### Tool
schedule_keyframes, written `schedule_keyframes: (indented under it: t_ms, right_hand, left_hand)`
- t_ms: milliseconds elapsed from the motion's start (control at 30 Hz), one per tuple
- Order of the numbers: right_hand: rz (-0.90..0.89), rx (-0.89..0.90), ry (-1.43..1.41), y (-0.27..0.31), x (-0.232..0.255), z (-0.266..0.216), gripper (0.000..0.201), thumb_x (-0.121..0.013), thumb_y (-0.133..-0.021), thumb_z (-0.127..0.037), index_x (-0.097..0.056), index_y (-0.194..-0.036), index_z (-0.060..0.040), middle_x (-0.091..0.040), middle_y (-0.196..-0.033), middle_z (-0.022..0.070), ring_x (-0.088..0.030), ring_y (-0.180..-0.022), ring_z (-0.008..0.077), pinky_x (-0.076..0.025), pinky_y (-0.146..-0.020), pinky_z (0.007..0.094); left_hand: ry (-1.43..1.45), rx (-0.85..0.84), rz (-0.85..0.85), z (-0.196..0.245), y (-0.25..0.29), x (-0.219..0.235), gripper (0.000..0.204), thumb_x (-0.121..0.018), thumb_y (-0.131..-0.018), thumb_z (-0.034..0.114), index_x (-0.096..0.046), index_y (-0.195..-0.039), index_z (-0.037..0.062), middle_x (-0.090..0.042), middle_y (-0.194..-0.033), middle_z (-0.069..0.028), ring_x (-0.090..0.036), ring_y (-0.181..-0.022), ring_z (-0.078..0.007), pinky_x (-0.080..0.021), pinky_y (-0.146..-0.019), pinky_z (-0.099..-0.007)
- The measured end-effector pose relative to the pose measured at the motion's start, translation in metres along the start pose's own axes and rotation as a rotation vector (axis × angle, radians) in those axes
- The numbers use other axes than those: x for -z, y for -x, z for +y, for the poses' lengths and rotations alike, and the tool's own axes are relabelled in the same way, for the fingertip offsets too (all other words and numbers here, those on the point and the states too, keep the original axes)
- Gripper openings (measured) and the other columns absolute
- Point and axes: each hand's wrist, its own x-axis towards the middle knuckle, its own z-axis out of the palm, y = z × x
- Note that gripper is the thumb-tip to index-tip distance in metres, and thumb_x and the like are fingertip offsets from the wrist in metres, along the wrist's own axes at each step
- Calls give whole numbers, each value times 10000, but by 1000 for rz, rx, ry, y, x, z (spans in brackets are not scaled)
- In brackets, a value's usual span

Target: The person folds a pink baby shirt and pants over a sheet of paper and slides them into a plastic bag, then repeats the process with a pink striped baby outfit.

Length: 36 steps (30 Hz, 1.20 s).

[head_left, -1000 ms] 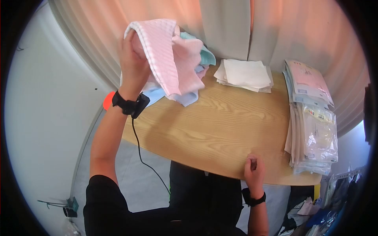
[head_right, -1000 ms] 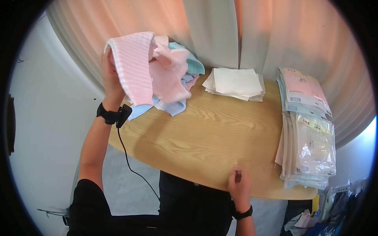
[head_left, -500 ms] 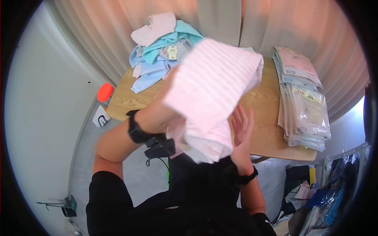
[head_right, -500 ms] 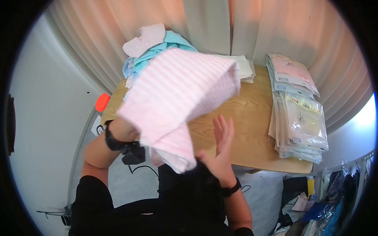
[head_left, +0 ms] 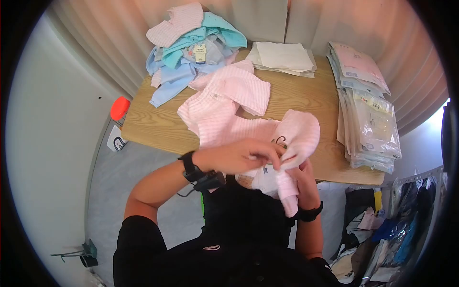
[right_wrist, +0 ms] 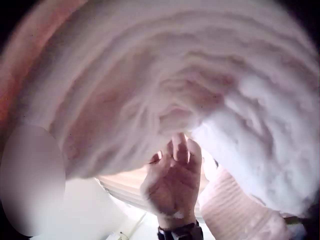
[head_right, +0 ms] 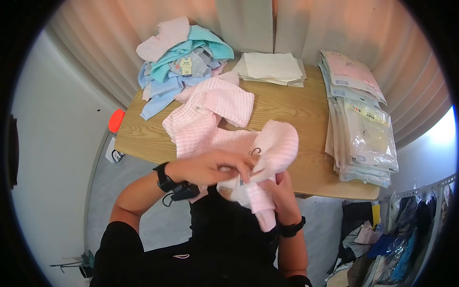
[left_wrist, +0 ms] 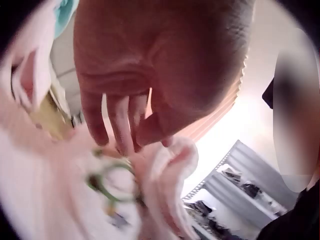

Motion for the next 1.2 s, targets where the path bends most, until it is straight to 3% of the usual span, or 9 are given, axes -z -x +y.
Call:
schedule_keyframes:
  t_ms: [167,233,333,433,633,733,933,1133,1200]
  right_hand:
    - [114,201,-108,14,-12,-25,452,-665,-886,-178,-553,-1270,34,-667,-1139,127,-674,-967,205,-558,-854,328]
    - [67,143,-277,25,26,-9,476,-589,-940,-333,-554,-1260,17,-662,-1127,132,-664,-952,217,-554,-827,347]
    - [-73,183,-380,50,105,16,605,-467,-1004,-594,-556,-1276,-61,-647,-1146,109,-634,-963,222,-538,-810,397]
    - [68,394,-610,75,135,26,574,-487,-1006,-543,-542,-1297,-51,-647,-1160,106,-633,-990,228,-532,-843,410]
    - [187,646,-476,67,102,-30,517,-569,-967,-405,-534,-1307,-16,-642,-1163,115,-635,-993,225,-528,-864,400]
    - [269,731,-274,60,62,-71,503,-610,-948,-336,-530,-1312,1,-639,-1165,120,-636,-995,223,-526,-874,396]
    - [340,595,250,20,-20,-129,505,-693,-909,-198,-523,-1322,36,-635,-1168,129,-638,-997,220,-522,-894,386]
    - [-105,431,731,-55,-65,-106,511,-715,-927,-224,-524,-1324,34,-627,-1126,149,-593,-1112,248,-465,-976,346]
    - [-219,413,1030,-68,-49,-70,602,-722,-924,-319,-510,-1365,31,-584,-1267,227,-579,-1174,369,-444,-1029,403]
  left_hand:
    - [-890,35,671,-45,21,84,550,-780,-825,146,-561,-1318,34,-520,-1437,-165,-491,-1332,-309,-368,-1129,-413]
    - [-931,435,741,-54,33,113,973,-885,-738,274,-351,-1494,-26,-473,-1473,-217,-431,-1393,-337,-333,-1163,-420]
    - [-586,527,783,-123,63,157,1282,-936,-672,375,-131,-1558,-83,-402,-1522,-261,-354,-1452,-339,-296,-1192,-403]
    - [-576,523,756,-140,66,162,1418,-943,-661,424,22,-1564,-90,-360,-1553,-263,-344,-1461,-333,-285,-1201,-387]
    - [-178,636,614,-98,58,160,1080,-936,-569,456,-514,-1358,-149,-618,-1300,-304,-608,-1235,-349,-468,-1045,-391]
    - [-602,878,728,-128,67,173,845,-881,-600,524,-686,-1150,-86,-717,-1122,-249,-696,-1061,-336,-523,-929,-379]
    - [-1071,1006,777,-87,103,208,627,-831,-726,447,-683,-1172,32,-684,-1183,-220,-653,-1097,-390,-510,-946,-442]
    - [-1629,860,973,-118,169,227,768,-785,-825,228,-426,-1498,138,-398,-1536,-202,-416,-1397,-367,-362,-1100,-557]
    - [-1662,830,994,-138,182,219,790,-789,-802,201,-427,-1501,128,-393,-1530,-193,-422,-1369,-399,-359,-1104,-554]
